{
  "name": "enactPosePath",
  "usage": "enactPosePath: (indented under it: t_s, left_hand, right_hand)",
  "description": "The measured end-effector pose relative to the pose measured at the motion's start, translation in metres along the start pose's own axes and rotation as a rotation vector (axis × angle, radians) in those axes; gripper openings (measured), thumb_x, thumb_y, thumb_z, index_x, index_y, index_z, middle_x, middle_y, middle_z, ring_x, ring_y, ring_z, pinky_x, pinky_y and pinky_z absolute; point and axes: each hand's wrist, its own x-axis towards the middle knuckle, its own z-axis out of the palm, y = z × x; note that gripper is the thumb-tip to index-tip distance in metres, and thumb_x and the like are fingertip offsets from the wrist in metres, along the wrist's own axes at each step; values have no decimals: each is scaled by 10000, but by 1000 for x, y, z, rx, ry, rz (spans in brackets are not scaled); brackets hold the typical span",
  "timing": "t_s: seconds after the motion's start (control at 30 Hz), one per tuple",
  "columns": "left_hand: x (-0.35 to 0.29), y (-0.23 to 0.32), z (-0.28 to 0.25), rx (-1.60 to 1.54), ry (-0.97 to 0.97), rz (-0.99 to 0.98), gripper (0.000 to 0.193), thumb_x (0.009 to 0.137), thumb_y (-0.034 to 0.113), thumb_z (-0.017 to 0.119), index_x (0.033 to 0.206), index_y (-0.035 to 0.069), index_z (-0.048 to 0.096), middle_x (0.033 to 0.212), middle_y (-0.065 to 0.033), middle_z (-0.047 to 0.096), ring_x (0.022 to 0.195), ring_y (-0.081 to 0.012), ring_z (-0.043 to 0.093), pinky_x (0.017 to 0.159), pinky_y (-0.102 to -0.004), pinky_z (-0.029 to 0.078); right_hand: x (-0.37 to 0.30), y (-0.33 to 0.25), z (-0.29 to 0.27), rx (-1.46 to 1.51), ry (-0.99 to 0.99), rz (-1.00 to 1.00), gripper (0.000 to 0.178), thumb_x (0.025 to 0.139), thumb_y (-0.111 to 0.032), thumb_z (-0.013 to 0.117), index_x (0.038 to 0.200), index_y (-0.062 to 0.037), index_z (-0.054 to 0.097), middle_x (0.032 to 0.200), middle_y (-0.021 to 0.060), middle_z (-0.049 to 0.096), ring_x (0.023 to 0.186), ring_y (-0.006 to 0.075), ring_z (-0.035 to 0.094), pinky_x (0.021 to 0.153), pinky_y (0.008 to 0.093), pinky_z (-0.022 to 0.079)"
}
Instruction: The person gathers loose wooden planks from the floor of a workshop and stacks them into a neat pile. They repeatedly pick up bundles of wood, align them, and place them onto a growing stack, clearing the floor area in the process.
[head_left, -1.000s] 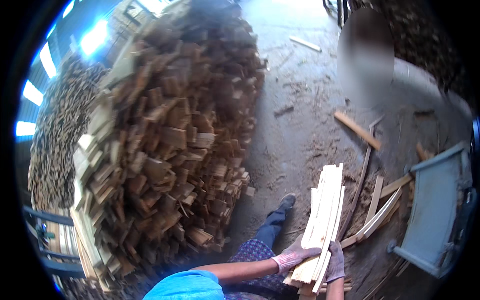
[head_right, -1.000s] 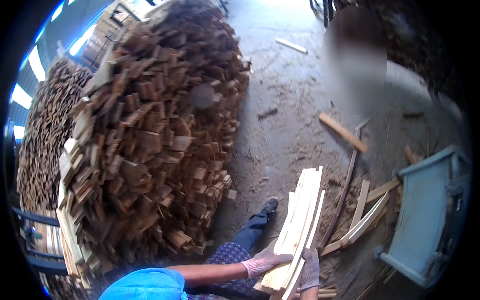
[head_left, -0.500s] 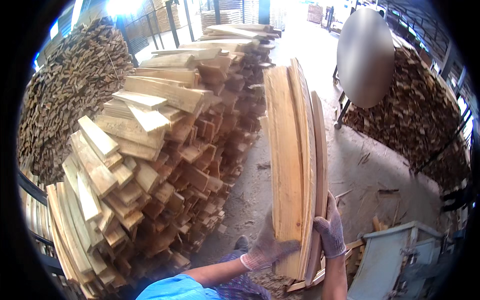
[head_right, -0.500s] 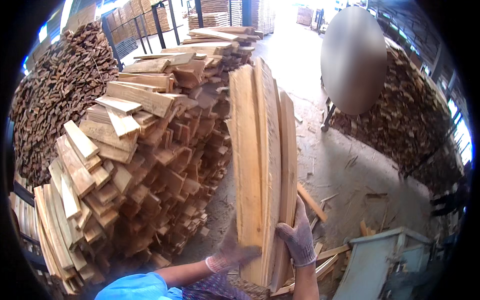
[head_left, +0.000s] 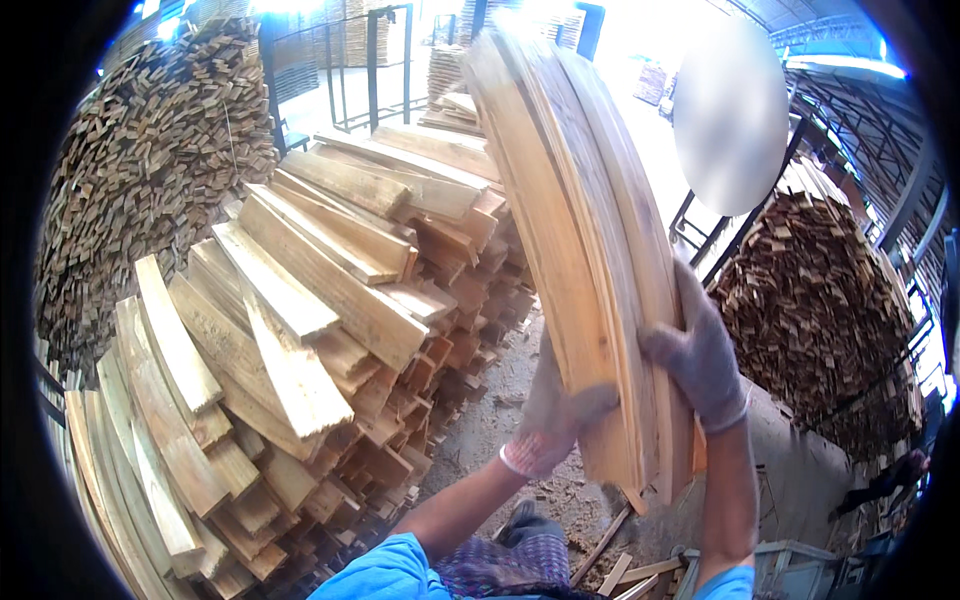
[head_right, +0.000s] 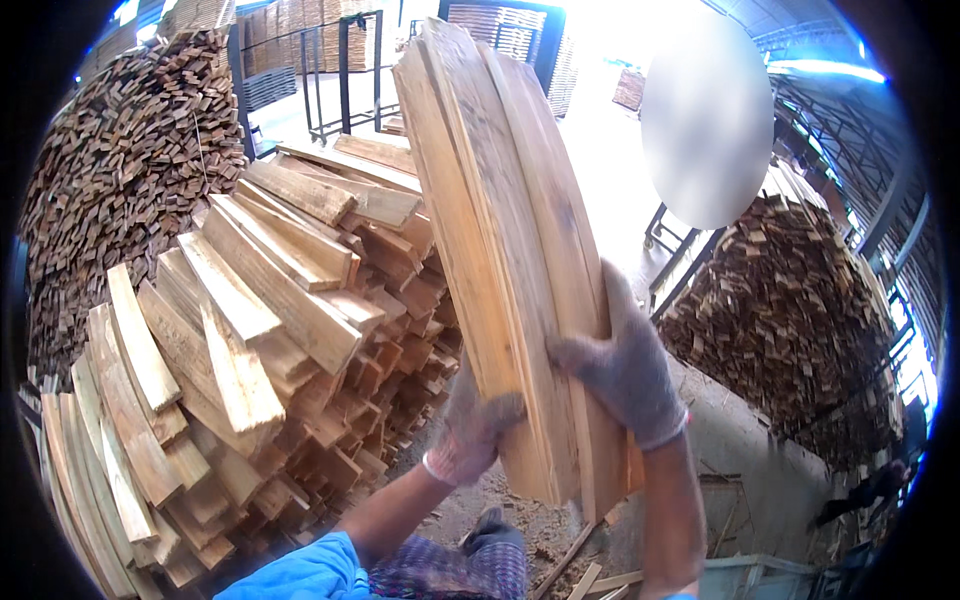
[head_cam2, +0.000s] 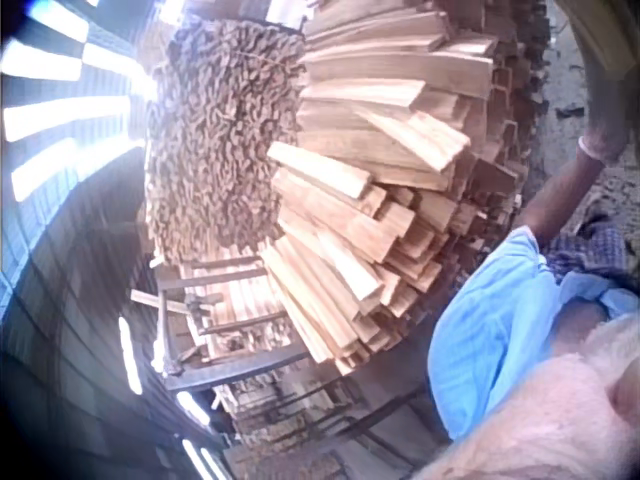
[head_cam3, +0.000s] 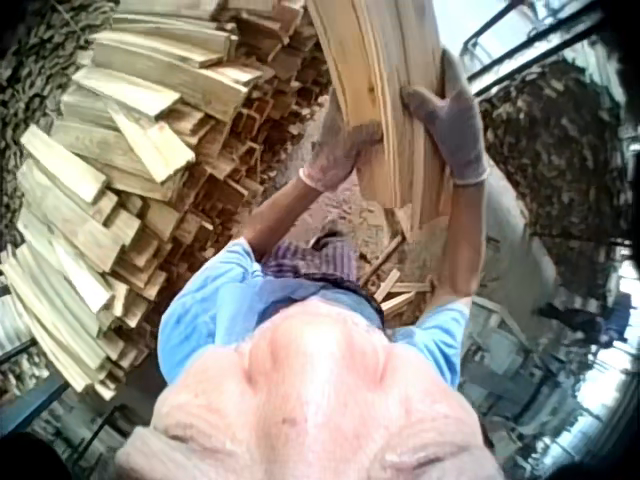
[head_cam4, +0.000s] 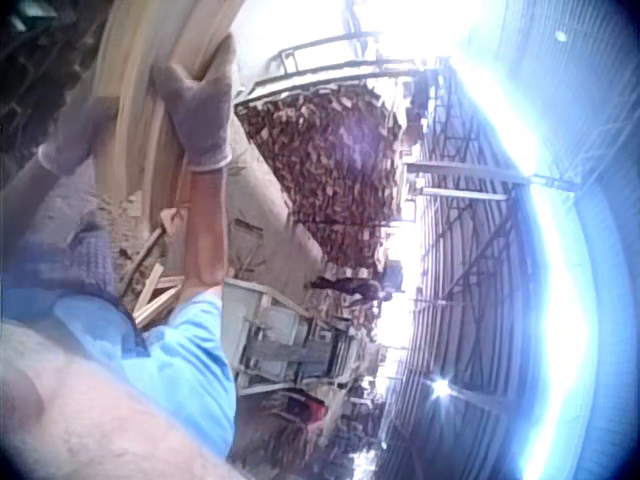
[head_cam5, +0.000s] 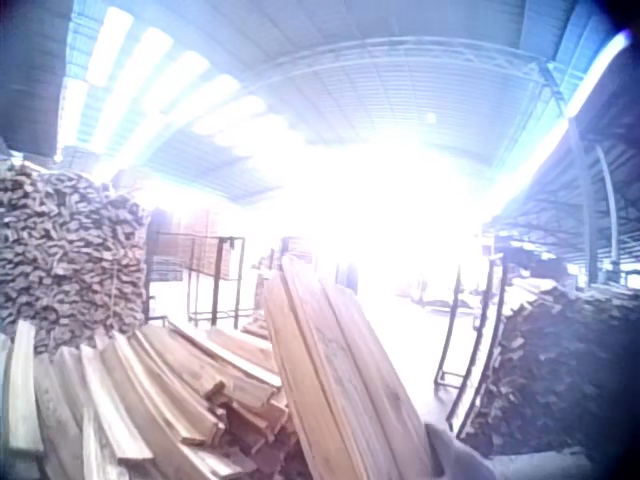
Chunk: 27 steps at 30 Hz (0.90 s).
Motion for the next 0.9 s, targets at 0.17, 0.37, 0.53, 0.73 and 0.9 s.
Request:
enactPosePath:
  t_s: [0.17,0.37,0.53,0.73,0.9]
  left_hand:
    - [121,17,17,39,-3,295,858,909,590,621,1438,-29,352,1279,-161,547,1166,-229,586,954,-352,534]
    - [237,58,-11,135,478,286,873,953,651,488,1465,-39,334,1302,-207,538,1151,-267,597,1009,-373,511]
    - [213,-12,-3,1110,581,697,755,918,541,587,1404,-17,438,1353,-210,517,1236,-339,542,1099,-472,415]
    - [148,-119,-20,1475,-125,369,550,879,411,715,1282,55,600,1238,-181,626,1120,-367,609,998,-499,456]
    - [161,-203,-55,1475,-156,-56,510,884,388,710,1209,1,641,1121,-201,683,1036,-388,651,910,-462,506]
  right_hand:
    - [140,9,-26,-135,-135,-113,682,822,-459,659,1174,111,525,862,193,689,626,211,691,514,299,576]
    - [334,40,30,34,-565,-320,759,866,-600,617,1170,94,585,915,185,718,688,213,719,554,290,582]
    - [393,114,140,-239,-584,-173,884,927,-734,434,1379,18,546,1425,235,536,1350,333,504,1128,419,385]
    - [382,162,160,-115,-756,-236,682,879,-626,571,1228,-47,669,1094,190,698,872,262,701,827,399,543]
    - [265,253,109,88,323,-389,584,817,-361,735,1269,-29,573,1163,209,635,1067,345,637,912,447,518]
